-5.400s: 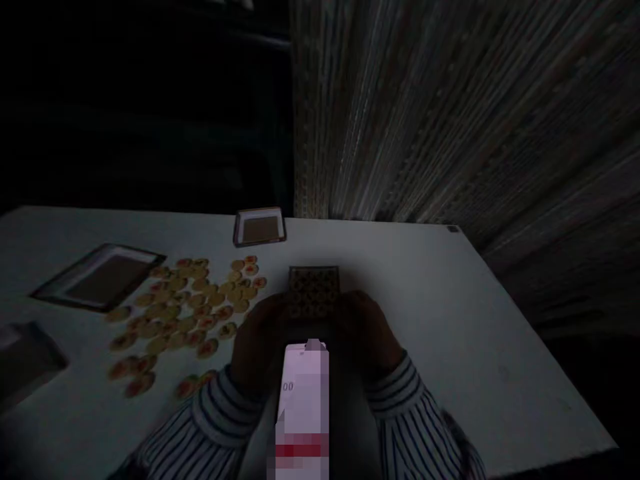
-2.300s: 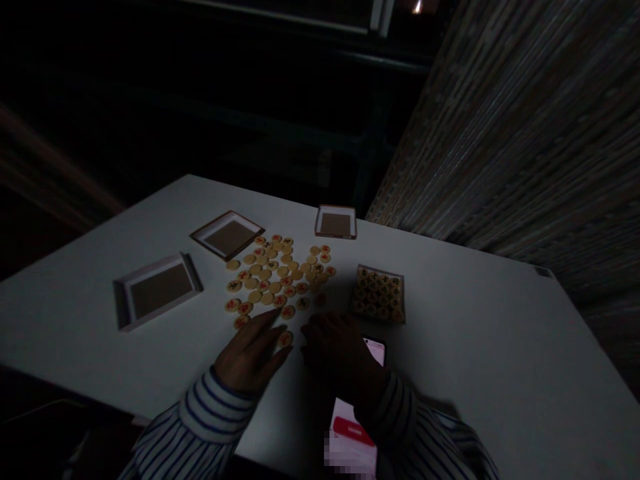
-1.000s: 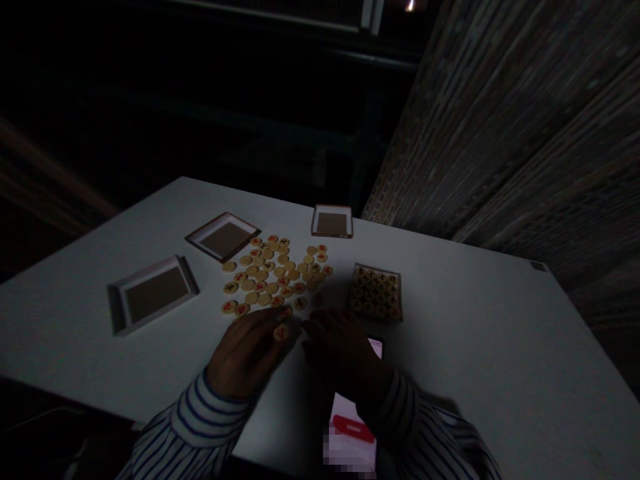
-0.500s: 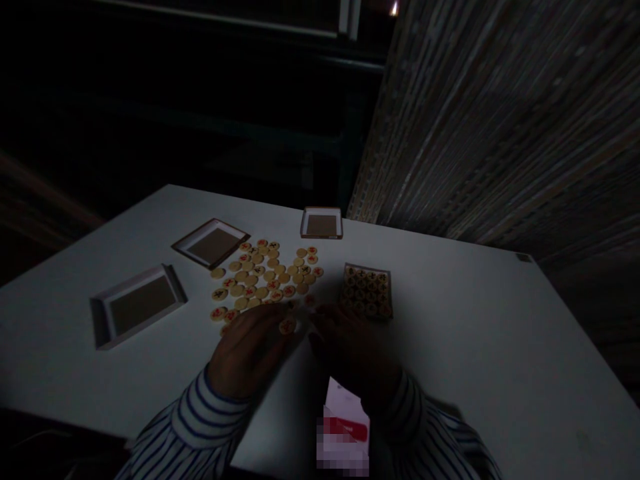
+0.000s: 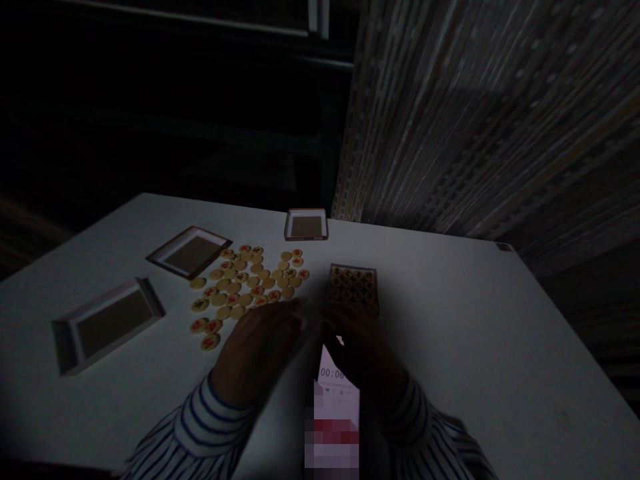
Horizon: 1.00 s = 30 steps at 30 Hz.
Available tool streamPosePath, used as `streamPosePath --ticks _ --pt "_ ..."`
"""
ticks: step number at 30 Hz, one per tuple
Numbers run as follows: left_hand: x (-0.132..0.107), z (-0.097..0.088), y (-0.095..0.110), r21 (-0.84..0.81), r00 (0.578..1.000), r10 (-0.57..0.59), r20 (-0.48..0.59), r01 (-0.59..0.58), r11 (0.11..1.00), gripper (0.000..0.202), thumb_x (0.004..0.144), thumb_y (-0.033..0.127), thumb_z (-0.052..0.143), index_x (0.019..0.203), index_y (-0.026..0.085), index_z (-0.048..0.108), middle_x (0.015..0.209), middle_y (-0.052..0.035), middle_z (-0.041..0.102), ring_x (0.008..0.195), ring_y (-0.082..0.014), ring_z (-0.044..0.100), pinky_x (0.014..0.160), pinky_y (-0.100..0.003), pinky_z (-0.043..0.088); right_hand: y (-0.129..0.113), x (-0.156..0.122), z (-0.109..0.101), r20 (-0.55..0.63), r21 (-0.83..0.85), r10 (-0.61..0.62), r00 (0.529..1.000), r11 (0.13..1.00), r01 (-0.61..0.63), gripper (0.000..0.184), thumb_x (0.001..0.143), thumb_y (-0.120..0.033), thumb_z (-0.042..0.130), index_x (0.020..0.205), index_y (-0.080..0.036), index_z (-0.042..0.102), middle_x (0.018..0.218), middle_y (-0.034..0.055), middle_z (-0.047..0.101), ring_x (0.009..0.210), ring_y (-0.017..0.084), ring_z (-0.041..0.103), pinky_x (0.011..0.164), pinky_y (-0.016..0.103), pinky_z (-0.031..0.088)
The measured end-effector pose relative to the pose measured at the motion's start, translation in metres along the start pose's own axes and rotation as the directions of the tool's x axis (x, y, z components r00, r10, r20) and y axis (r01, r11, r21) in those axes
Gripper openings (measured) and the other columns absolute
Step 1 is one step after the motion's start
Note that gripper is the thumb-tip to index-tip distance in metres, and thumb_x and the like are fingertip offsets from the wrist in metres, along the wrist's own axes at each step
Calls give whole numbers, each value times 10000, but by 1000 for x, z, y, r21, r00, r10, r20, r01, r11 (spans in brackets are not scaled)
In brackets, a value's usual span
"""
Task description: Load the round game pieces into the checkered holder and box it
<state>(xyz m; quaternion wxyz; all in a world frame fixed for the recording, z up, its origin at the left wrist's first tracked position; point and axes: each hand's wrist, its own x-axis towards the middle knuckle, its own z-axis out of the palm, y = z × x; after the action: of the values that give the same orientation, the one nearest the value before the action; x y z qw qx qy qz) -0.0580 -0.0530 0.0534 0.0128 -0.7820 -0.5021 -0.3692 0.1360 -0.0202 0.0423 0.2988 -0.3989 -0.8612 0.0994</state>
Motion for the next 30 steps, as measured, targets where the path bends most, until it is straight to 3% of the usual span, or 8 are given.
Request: streamPosePath --ticks 15,25,30 --pt "19 28 7 -17 1000 10 16 -10 1000 217 770 217 559 981 167 562 986 -82 634 925 -197 581 799 -365 490 12 -12 0 -270 186 237 933 964 -191 152 810 -204 476 866 -203 617 803 52 659 729 160 611 643 297 511" --pt "37 47 16 -104 995 23 96 -13 995 199 830 254 463 959 167 586 939 -82 649 902 -201 589 777 -361 479 13 -11 -3 -256 311 351 901 912 -268 143 813 -228 491 869 -194 618 770 40 658 678 142 600 610 265 503" --pt "38 56 17 -140 975 16 222 16 990 207 830 250 438 913 189 619 876 -73 659 828 -197 615 727 -339 491 12 -12 -3 -205 357 376 904 888 -289 149 809 -221 507 905 -201 618 820 43 668 734 147 612 647 272 505"
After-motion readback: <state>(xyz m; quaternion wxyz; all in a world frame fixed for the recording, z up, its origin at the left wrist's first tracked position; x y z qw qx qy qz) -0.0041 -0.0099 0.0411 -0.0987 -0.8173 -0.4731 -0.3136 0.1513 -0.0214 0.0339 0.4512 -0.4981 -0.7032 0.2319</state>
